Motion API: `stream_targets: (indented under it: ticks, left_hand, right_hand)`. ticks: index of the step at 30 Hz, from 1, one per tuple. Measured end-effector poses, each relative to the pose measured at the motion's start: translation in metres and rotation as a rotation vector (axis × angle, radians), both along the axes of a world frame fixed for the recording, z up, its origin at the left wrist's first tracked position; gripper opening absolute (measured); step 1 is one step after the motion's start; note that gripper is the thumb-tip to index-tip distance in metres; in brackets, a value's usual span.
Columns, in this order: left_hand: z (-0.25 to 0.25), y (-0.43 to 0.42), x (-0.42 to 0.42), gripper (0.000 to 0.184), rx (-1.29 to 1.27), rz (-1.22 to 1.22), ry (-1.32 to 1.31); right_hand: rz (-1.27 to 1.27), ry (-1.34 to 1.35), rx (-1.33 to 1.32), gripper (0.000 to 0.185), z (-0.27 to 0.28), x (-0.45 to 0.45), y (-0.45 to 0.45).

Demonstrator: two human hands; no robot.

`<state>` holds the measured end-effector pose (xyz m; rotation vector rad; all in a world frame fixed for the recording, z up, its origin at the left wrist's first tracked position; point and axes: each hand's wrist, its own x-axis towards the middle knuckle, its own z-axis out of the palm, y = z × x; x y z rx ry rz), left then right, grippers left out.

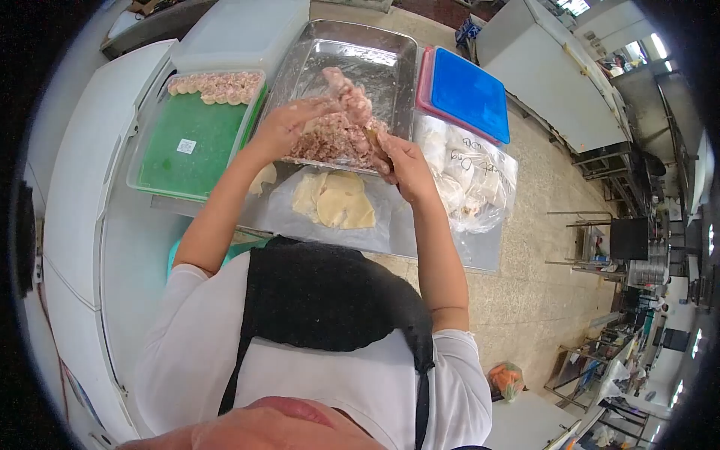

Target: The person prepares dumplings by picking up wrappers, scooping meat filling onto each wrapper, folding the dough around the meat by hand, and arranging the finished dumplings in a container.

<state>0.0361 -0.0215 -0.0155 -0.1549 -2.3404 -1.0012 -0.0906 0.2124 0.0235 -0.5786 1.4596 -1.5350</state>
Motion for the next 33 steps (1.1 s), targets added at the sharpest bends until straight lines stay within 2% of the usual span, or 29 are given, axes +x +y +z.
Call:
stream_targets:
  ticks: [2, 3, 5, 6, 8, 9, 11, 12, 13, 14, 15, 16, 17, 18, 19, 20, 21, 22, 23, 24, 25, 27, 28, 30, 31, 32, 33]
  left_hand:
    - [0.024, 0.01, 0.008, 0.051, -0.126, 0.154, -0.043]
    - [0.024, 0.007, 0.007, 0.051, -0.127, 0.153, -0.041]
    - [0.019, -0.004, 0.003, 0.046, 0.066, 0.236, -0.242]
    - [0.013, -0.008, -0.001, 0.046, 0.065, 0.233, -0.242]
    - [-0.004, -0.012, -0.009, 0.039, 1.243, -0.026, -0.333]
    - [-0.008, -0.008, -0.011, 0.039, 1.242, -0.027, -0.335]
    - [-0.016, 0.004, -0.02, 0.039, 1.76, -0.055, -0.126]
    - [-0.014, 0.007, -0.026, 0.039, 1.758, -0.058, -0.131]
    - [-0.011, 0.011, -0.032, 0.043, 1.809, -0.127, -0.013]
    - [-0.009, 0.014, -0.035, 0.048, 1.857, -0.196, 0.107]
    - [-0.002, 0.014, -0.032, 0.048, 1.858, -0.197, 0.101]
    - [0.009, 0.015, -0.025, 0.05, 1.997, -0.164, 0.088]
    - [0.016, 0.015, -0.021, 0.053, 2.135, -0.128, 0.082]
    - [0.009, 0.014, -0.023, 0.053, 2.132, -0.125, 0.089]
    - [-0.005, 0.013, -0.026, 0.06, 2.074, 0.05, 0.185]
    - [-0.013, 0.013, -0.028, 0.067, 2.004, 0.221, 0.276]
    - [-0.007, 0.016, -0.026, 0.067, 2.0, 0.224, 0.274]
    - [0.003, 0.022, -0.021, 0.07, 2.108, 0.154, 0.188]
    - [0.008, 0.027, -0.019, 0.072, 2.214, 0.082, 0.098]
    - [0.008, 0.03, -0.021, 0.072, 2.214, 0.084, 0.098]
    - [0.008, 0.033, -0.022, 0.07, 2.183, 0.08, 0.058]
    - [0.007, 0.035, -0.026, 0.069, 2.15, 0.078, 0.045]
    - [0.002, 0.035, -0.028, 0.066, 2.124, 0.122, 0.069]
    - [-0.031, 0.022, -0.035, 0.064, 2.092, 0.168, 0.091]
    - [-0.068, 0.001, -0.041, 0.058, 2.206, -0.463, 0.138]
    - [-0.088, -0.007, -0.045, 0.052, 2.2, -1.118, 0.181]
    - [-0.077, 0.002, -0.044, 0.052, 2.199, -1.112, 0.188]
  right_hand:
    - [0.009, -0.018, -0.015, 0.032, -0.002, 0.001, -0.001]
    - [0.021, -0.039, -0.03, 0.031, -0.004, 0.002, -0.001]
    - [0.003, -0.019, -0.027, 0.031, -0.007, 0.003, -0.005]
    - [-0.015, -0.002, -0.023, 0.031, -0.009, 0.003, -0.007]
    - [-0.019, 0.034, -0.018, 0.032, -0.01, 0.004, -0.012]
    - [-0.02, 0.07, -0.014, 0.033, -0.011, 0.004, -0.015]
    - [-0.025, 0.118, -0.051, 0.034, -0.021, 0.004, -0.023]
    - [-0.03, 0.167, -0.086, 0.036, -0.029, 0.004, -0.028]
    - [-0.035, 0.167, -0.087, 0.036, -0.043, 0.003, -0.033]
    - [-0.065, 0.53, -0.02, 0.036, -0.061, 0.002, -0.037]
    - [-0.092, 0.891, 0.053, 0.036, -0.071, 0.002, -0.039]
    - [-0.094, 0.888, 0.055, 0.036, -0.059, 0.003, -0.034]
    - [0.011, 1.053, 0.13, 0.034, -0.041, -0.002, -0.025]
    - [0.119, 1.217, 0.201, 0.032, -0.021, -0.005, -0.021]
    - [0.122, 1.215, 0.196, 0.032, -0.006, -0.002, -0.019]
    - [0.143, 1.36, 0.329, 0.027, 0.008, 0.003, -0.015]
    - [0.161, 1.505, 0.468, 0.023, 0.014, 0.004, -0.012]
    - [0.159, 1.503, 0.466, 0.023, 0.007, 0.002, -0.014]
    - [0.144, 1.525, 0.352, 0.022, -0.006, 0.0, -0.017]
    - [0.132, 1.543, 0.236, 0.021, -0.006, 0.002, -0.02]
    - [0.134, 1.541, 0.233, 0.021, -0.001, -0.001, -0.015]
    - [0.342, 1.611, 0.474, 0.021, 0.027, -0.014, -0.009]
    - [0.35, 1.616, 0.464, 0.021, 0.036, -0.012, -0.007]
    - [0.198, 1.573, 0.348, 0.021, 0.046, -0.004, -0.001]
    - [0.181, 1.542, 0.256, 0.022, 0.033, -0.004, -0.004]
    - [0.185, 1.541, 0.252, 0.022, 0.021, -0.011, -0.003]
    - [0.222, 1.54, 0.22, 0.023, 0.011, -0.017, -0.002]
